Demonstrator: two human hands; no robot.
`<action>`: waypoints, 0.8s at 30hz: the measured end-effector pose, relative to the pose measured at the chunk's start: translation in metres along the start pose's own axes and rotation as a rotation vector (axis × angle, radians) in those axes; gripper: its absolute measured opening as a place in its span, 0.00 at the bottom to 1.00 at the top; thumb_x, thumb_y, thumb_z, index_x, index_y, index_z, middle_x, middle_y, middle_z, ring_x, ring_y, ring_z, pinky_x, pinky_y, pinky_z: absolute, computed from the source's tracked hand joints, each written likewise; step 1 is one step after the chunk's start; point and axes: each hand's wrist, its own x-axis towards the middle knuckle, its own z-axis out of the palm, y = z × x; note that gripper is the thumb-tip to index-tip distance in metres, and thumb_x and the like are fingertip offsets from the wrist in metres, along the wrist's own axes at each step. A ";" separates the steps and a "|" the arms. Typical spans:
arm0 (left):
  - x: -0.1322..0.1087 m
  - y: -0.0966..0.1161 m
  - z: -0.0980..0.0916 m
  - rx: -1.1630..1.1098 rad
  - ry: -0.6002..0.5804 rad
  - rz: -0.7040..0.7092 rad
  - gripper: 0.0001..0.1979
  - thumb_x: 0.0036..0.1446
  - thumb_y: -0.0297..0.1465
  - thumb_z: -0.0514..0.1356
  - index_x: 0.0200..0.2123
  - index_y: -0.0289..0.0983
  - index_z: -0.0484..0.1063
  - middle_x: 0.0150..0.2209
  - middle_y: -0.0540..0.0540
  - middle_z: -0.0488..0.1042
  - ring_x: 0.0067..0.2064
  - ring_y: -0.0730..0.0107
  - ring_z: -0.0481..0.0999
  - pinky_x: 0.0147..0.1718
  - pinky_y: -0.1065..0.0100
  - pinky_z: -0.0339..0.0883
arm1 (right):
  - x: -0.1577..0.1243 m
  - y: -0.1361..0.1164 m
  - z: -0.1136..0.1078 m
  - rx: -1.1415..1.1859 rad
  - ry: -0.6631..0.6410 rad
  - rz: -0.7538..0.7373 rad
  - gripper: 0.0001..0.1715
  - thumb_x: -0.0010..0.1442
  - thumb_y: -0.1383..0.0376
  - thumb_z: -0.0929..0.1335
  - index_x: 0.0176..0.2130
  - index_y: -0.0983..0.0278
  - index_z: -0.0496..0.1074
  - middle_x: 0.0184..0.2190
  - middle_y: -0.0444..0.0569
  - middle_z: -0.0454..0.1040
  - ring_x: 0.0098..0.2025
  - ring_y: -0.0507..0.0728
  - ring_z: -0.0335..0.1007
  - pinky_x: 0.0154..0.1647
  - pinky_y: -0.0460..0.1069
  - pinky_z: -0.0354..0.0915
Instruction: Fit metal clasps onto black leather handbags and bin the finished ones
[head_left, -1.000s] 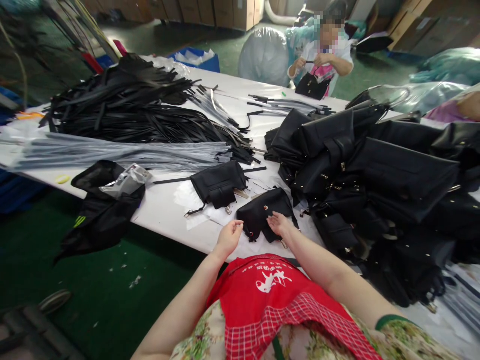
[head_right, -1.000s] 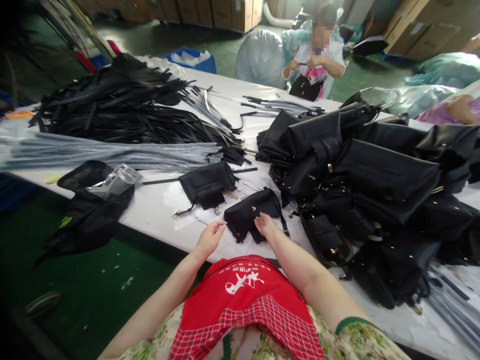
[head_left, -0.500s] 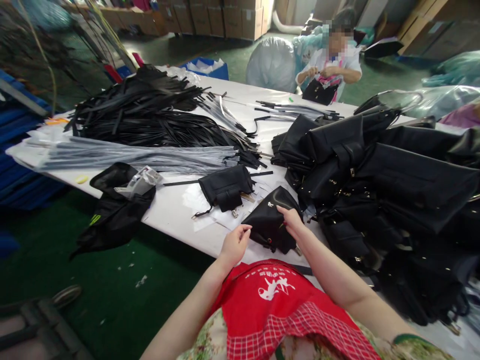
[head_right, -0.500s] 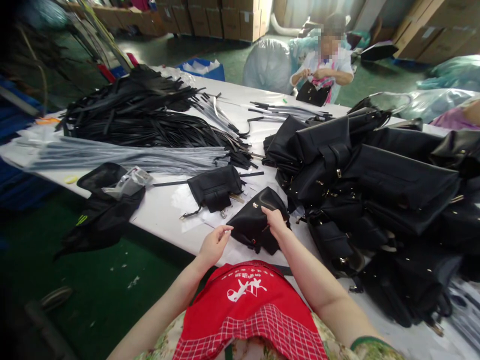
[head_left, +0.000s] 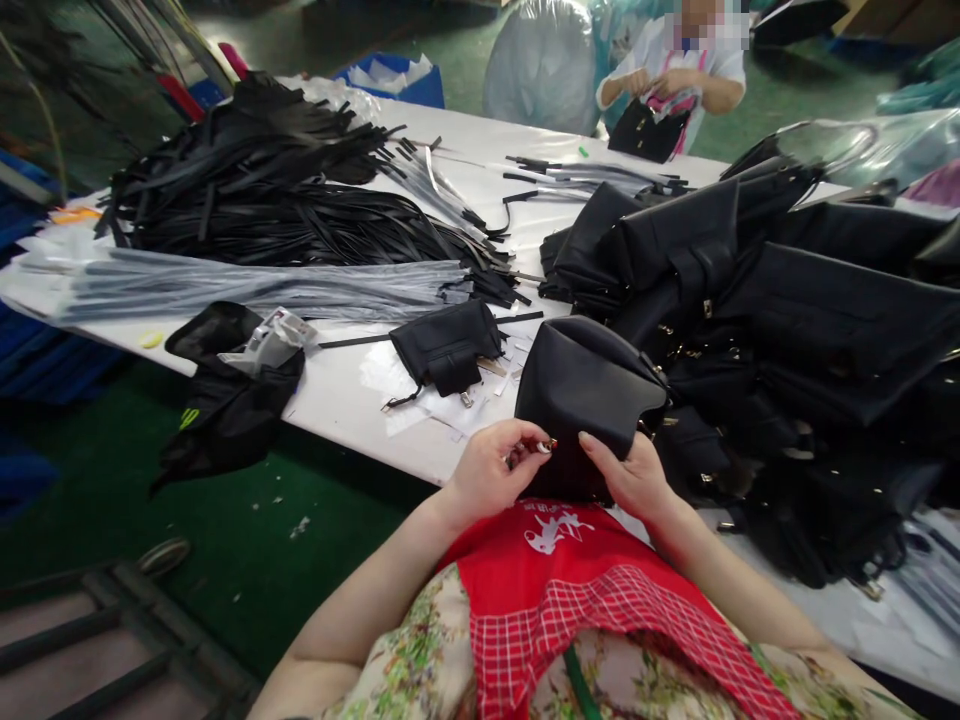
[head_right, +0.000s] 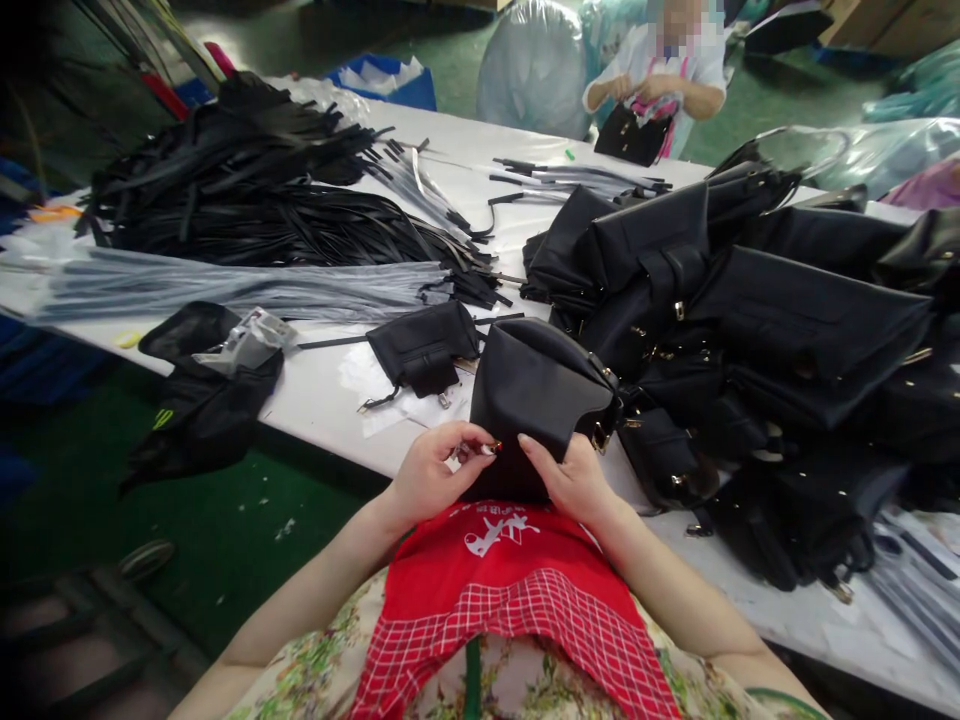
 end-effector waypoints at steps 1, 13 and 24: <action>0.000 0.000 -0.001 -0.024 -0.015 -0.023 0.09 0.56 0.34 0.60 0.38 0.36 0.74 0.32 0.47 0.76 0.29 0.73 0.72 0.31 0.71 0.67 | 0.000 -0.002 -0.001 -0.021 -0.006 -0.022 0.15 0.61 0.58 0.66 0.31 0.66 0.73 0.26 0.46 0.74 0.27 0.53 0.68 0.30 0.47 0.66; 0.003 -0.007 -0.003 -0.372 -0.047 -0.291 0.13 0.50 0.36 0.66 0.35 0.33 0.73 0.29 0.45 0.78 0.28 0.72 0.75 0.28 0.73 0.67 | 0.000 -0.011 -0.008 -0.136 -0.053 -0.137 0.15 0.63 0.60 0.65 0.27 0.65 0.69 0.22 0.43 0.70 0.23 0.50 0.64 0.26 0.45 0.63; 0.005 -0.009 -0.012 -0.562 -0.159 -0.428 0.15 0.49 0.41 0.66 0.28 0.32 0.75 0.24 0.45 0.77 0.28 0.71 0.75 0.32 0.71 0.68 | -0.007 -0.020 -0.009 -0.203 -0.150 -0.210 0.10 0.63 0.61 0.64 0.33 0.63 0.72 0.30 0.49 0.75 0.30 0.55 0.70 0.33 0.49 0.67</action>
